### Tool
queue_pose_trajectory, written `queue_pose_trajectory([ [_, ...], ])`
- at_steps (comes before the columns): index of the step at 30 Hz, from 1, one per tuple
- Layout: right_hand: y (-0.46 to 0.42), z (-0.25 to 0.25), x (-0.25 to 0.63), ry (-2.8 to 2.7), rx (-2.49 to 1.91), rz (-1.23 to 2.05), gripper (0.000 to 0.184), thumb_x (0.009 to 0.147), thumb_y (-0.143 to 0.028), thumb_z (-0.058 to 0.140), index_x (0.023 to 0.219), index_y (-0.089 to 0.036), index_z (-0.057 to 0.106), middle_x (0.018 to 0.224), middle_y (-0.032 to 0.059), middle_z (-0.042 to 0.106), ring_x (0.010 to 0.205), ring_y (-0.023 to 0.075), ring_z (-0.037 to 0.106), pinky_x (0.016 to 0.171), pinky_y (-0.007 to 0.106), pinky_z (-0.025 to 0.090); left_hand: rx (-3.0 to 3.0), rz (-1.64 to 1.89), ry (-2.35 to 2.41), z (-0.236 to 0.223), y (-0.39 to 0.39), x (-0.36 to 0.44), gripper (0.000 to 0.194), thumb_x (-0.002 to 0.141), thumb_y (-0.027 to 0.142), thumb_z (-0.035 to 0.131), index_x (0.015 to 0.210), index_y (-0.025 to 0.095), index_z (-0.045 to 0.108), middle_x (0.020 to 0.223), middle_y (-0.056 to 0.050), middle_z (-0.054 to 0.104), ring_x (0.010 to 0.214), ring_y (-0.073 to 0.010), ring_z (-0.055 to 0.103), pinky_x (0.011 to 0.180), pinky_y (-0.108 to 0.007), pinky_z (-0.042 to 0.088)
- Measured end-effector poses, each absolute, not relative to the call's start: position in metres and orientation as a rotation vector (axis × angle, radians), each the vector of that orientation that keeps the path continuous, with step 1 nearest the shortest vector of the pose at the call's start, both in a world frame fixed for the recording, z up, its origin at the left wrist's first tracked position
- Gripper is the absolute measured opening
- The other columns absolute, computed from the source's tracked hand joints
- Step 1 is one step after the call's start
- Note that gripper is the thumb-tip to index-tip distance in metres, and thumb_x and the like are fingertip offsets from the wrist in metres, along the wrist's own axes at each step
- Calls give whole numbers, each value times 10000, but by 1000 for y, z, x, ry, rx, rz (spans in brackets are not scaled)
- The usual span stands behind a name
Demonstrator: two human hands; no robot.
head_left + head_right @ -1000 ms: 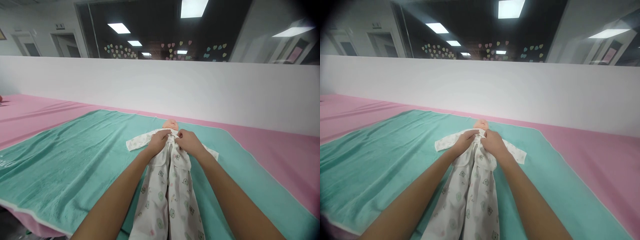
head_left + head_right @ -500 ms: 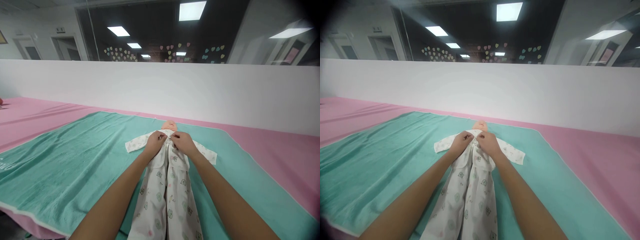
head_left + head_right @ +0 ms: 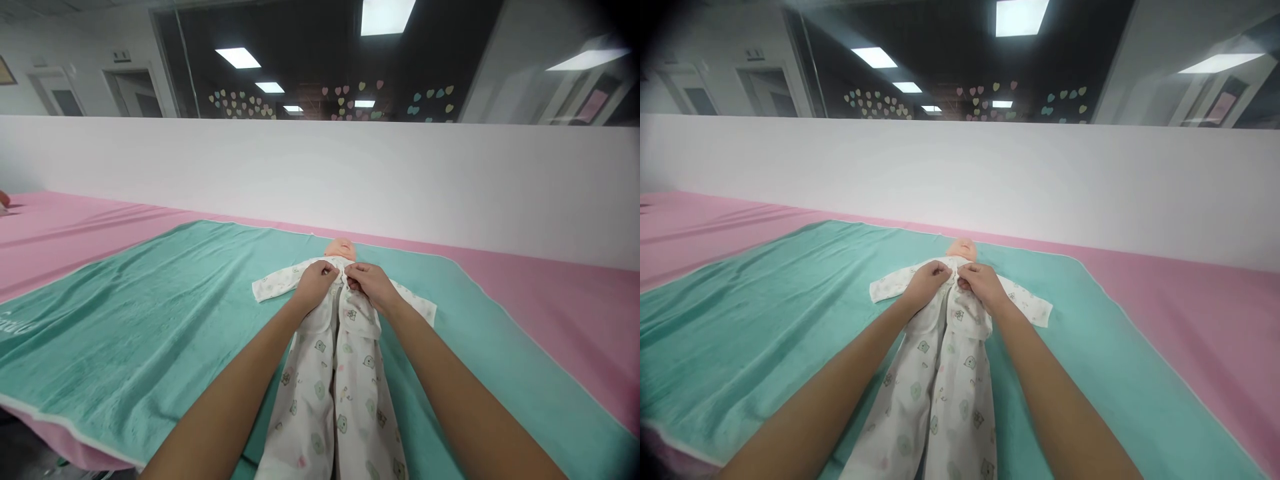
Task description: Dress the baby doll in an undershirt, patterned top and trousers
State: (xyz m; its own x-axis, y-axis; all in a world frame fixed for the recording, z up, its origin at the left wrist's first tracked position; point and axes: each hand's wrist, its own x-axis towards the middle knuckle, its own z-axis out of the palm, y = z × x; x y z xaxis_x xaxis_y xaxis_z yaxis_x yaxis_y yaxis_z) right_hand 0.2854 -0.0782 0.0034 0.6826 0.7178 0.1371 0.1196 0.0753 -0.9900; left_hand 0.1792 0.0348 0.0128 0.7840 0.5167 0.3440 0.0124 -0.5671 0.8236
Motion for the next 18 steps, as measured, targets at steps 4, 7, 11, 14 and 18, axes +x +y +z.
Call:
queue_pose_trajectory([
  [4, -79, 0, 288, -708, -1388, 546, 231, 664, -323, 663, 719, -109, 598, 647, 17, 536, 571, 73, 482, 537, 151, 419, 2042, 702, 439, 13, 34, 181, 177, 764, 318, 503, 676, 167, 534, 683, 11, 552, 657, -127, 493, 646, -247, 369],
  [7, -81, -1, 290, -727, -1357, 587, 251, 672, -341, 679, 737, -109, 608, 664, 25, 546, 581, 73, 487, 559, 155, 430, 2054, 722, 421, 12, 35, 182, 190, 755, 337, 505, 700, 162, 555, 697, 8, 559, 678, -136, 504, 651, -252, 374],
  [11, -82, -2, 292, -770, -1376, 579, 262, 680, -364, 689, 744, -119, 621, 674, 30, 556, 579, 73, 482, 551, 156, 419, 2028, 718, 362, 9, 38, 182, 235, 750, 375, 497, 715, 155, 570, 702, 6, 563, 695, -145, 512, 638, -252, 377],
  [14, -82, -2, 291, -786, -1371, 578, 254, 677, -358, 696, 728, -123, 617, 679, 31, 556, 579, 75, 478, 548, 164, 415, 1966, 690, 351, 9, 38, 182, 249, 756, 385, 488, 736, 153, 575, 721, 1, 575, 714, -150, 521, 638, -253, 381],
  [18, -82, -2, 290, -816, -1340, 590, 234, 663, -333, 705, 709, -122, 615, 695, 29, 553, 585, 73, 475, 542, 165, 407, 2010, 697, 379, 9, 37, 183, 246, 754, 394, 498, 730, 159, 570, 701, 3, 567, 689, -148, 512, 623, -254, 374],
])
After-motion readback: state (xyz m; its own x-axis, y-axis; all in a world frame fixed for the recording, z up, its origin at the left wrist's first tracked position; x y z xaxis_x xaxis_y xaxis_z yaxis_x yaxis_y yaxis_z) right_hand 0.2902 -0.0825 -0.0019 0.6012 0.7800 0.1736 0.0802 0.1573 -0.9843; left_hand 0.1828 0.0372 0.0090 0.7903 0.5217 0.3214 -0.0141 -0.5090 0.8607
